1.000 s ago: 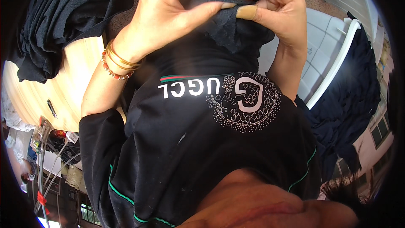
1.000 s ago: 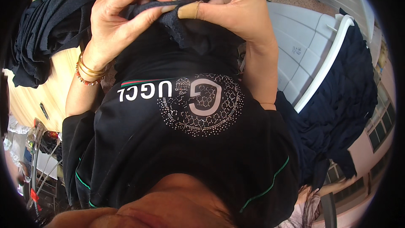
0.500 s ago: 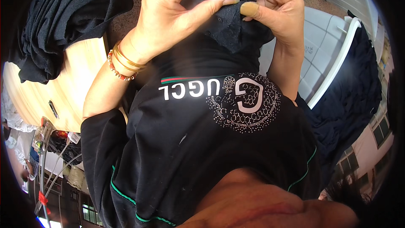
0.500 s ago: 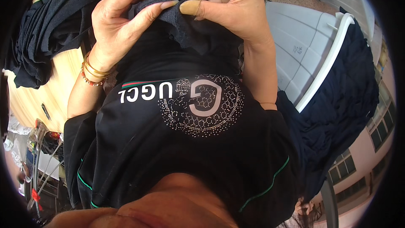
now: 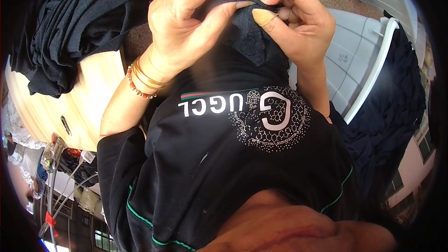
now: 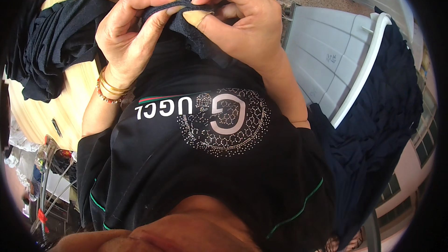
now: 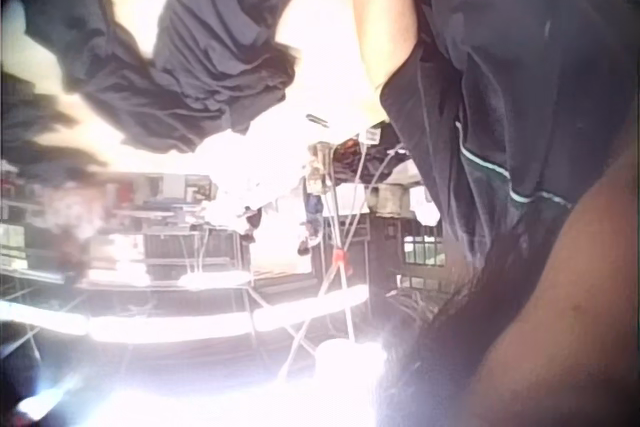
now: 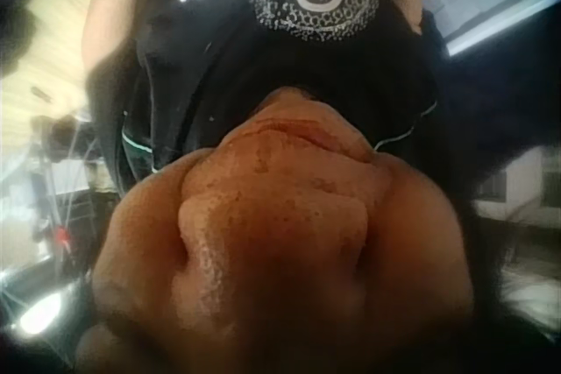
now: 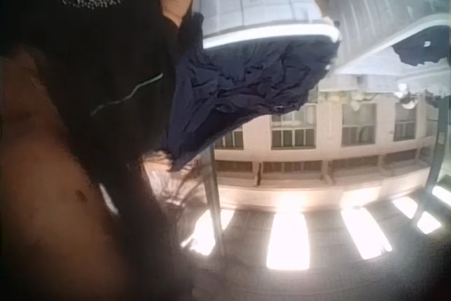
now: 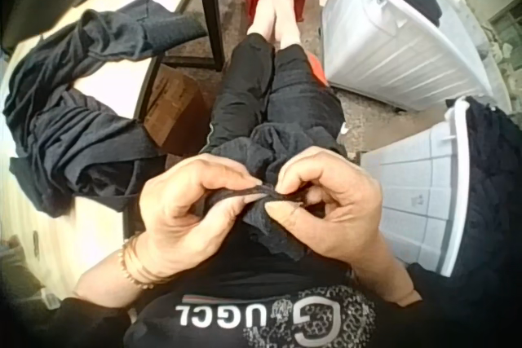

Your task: The recorder is inspecting black garments and trimming loose threads using a pair of nippers.

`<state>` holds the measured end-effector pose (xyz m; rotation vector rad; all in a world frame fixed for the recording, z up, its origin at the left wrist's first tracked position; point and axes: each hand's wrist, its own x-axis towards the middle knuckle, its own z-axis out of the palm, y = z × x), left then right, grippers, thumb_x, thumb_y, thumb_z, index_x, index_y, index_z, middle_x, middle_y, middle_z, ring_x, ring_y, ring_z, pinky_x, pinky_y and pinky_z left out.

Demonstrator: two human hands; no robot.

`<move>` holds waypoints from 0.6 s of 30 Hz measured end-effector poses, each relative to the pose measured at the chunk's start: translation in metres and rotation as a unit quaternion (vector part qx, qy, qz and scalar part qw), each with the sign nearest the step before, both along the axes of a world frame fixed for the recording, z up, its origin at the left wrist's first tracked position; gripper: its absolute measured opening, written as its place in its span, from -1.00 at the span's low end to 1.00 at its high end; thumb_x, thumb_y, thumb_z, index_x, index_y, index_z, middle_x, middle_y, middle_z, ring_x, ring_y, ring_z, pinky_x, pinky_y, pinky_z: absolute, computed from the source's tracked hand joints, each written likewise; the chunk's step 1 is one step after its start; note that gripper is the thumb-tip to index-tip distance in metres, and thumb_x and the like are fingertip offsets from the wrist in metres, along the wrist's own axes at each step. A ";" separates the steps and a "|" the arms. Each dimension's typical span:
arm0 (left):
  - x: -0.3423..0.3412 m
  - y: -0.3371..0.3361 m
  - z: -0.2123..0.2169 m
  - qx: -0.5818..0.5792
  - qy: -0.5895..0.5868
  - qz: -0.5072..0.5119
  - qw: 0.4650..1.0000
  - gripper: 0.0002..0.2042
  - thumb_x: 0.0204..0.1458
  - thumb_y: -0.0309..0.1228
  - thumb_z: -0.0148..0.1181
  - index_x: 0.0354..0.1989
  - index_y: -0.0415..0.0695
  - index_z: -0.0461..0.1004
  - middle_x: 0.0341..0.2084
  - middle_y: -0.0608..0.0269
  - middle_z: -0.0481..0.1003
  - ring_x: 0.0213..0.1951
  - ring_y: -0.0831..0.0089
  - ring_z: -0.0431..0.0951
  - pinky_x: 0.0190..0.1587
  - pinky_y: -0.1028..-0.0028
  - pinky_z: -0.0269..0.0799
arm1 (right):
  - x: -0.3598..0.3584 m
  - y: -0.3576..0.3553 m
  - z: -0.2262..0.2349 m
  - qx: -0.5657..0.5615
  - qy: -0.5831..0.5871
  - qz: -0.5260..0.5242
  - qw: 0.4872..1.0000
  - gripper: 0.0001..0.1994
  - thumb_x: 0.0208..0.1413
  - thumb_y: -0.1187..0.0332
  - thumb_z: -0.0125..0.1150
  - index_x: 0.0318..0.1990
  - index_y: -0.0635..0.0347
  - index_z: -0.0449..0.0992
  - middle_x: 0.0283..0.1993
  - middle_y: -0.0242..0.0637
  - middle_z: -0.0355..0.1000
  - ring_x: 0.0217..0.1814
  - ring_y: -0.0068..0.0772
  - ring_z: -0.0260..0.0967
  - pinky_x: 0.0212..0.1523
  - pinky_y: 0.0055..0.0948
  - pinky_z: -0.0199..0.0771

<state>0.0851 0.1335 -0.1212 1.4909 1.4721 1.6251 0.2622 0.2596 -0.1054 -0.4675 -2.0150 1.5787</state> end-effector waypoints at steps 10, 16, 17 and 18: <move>-0.006 0.011 0.014 0.057 0.119 0.000 0.991 -0.77 -0.06 -0.76 0.25 -0.18 -0.35 0.52 -0.23 -0.02 0.59 -0.15 0.25 0.62 -0.07 0.45 0.53 | -0.003 0.011 0.003 0.109 0.053 -0.014 0.993 -0.74 -0.05 0.77 0.32 -0.19 0.41 0.49 -0.17 -0.15 0.47 -0.29 -0.66 0.37 -0.37 -0.77 0.32; -0.004 0.010 0.018 0.074 0.152 0.007 0.986 -0.77 -0.11 -0.73 0.30 -0.23 -0.34 0.54 -0.28 0.00 0.61 -0.21 0.25 0.63 -0.13 0.45 0.54 | -0.011 0.000 0.007 0.143 0.035 -0.031 0.989 -0.76 -0.09 0.75 0.36 -0.23 0.41 0.51 -0.20 -0.15 0.49 -0.30 -0.66 0.37 -0.37 -0.76 0.33; -0.003 0.010 0.017 0.067 0.175 0.026 0.982 -0.77 -0.12 -0.73 0.30 -0.23 -0.33 0.54 -0.28 0.01 0.61 -0.22 0.26 0.63 -0.13 0.45 0.54 | -0.012 0.000 0.008 0.163 0.023 -0.029 0.986 -0.76 -0.10 0.74 0.37 -0.25 0.41 0.51 -0.20 -0.15 0.49 -0.31 -0.67 0.37 -0.37 -0.77 0.32; -0.003 0.010 0.016 0.060 0.197 0.046 0.977 -0.77 -0.13 -0.73 0.31 -0.24 -0.32 0.55 -0.29 0.03 0.61 -0.23 0.26 0.63 -0.14 0.45 0.54 | -0.012 0.001 0.007 0.151 0.010 -0.037 0.988 -0.76 -0.11 0.74 0.39 -0.26 0.38 0.52 -0.19 -0.21 0.50 -0.30 -0.70 0.36 -0.38 -0.78 0.32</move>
